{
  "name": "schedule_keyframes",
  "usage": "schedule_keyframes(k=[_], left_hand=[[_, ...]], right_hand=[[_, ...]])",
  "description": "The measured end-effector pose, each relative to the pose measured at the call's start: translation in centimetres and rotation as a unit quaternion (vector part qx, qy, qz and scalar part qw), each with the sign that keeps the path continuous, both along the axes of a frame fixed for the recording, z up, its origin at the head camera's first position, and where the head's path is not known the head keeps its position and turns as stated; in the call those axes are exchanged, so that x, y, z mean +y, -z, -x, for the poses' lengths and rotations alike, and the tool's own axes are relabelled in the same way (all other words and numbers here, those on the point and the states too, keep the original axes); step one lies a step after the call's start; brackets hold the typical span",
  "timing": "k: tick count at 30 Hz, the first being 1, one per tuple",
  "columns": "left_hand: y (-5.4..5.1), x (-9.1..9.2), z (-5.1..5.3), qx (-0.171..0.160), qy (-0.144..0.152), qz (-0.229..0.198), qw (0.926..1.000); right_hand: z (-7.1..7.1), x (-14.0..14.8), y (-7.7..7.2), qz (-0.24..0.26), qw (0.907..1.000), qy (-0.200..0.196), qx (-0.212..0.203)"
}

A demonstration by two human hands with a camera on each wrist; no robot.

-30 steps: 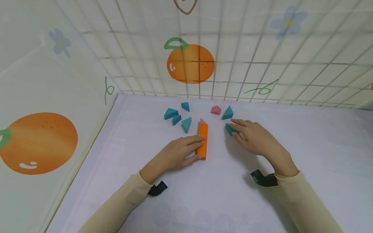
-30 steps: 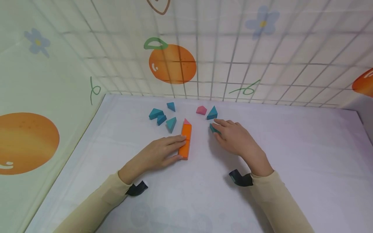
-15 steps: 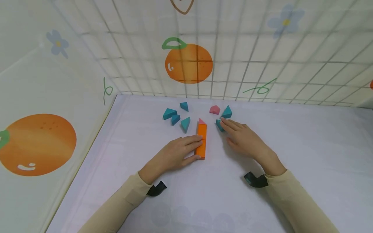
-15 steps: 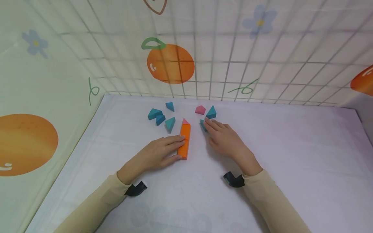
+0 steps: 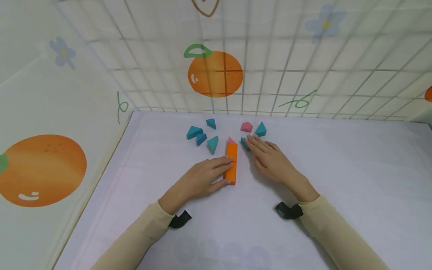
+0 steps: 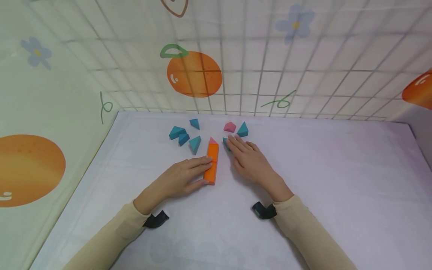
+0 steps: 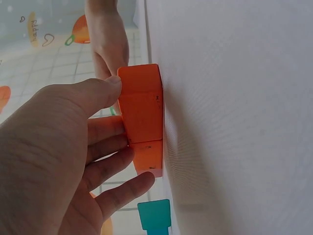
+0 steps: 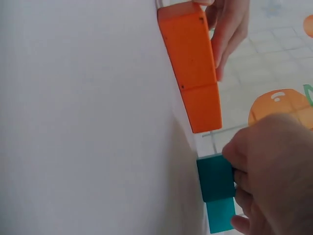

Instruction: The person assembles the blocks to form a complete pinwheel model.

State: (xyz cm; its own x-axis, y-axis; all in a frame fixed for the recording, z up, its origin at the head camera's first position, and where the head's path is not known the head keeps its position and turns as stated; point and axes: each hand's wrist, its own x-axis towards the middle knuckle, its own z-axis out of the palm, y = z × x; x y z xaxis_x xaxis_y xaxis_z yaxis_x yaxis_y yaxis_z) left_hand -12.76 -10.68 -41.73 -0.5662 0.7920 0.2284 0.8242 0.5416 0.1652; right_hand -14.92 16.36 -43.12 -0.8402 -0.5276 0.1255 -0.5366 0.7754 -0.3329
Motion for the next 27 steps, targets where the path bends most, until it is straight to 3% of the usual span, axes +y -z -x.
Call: schedule_keyframes(k=[5,8,12,14,27], left_hand=[[0.0,-0.1,0.0,0.002,-0.001,-0.003,1.0000],[-0.1,-0.1,0.0,0.003,0.000,-0.004,1.0000],[-0.1,-0.1,0.0,0.006,0.002,-0.003,1.0000],[-0.1,-0.1,0.0,0.007,0.001,-0.003,1.0000],[-0.1,0.0,0.0,0.009,0.004,-0.005,0.9999]], right_hand=[[0.1,-0.2,0.3,-0.003,0.9999,-0.005,0.015],[0.2,-0.4,0.3,0.014,0.9983,-0.003,0.057],[0.3,-0.6,0.0,0.066,0.9892,0.017,0.130],[0.3,-0.8,0.0,0.082,0.9856,0.023,0.146],[0.3,-1.1,0.9,0.058,0.9947,0.012,0.084]])
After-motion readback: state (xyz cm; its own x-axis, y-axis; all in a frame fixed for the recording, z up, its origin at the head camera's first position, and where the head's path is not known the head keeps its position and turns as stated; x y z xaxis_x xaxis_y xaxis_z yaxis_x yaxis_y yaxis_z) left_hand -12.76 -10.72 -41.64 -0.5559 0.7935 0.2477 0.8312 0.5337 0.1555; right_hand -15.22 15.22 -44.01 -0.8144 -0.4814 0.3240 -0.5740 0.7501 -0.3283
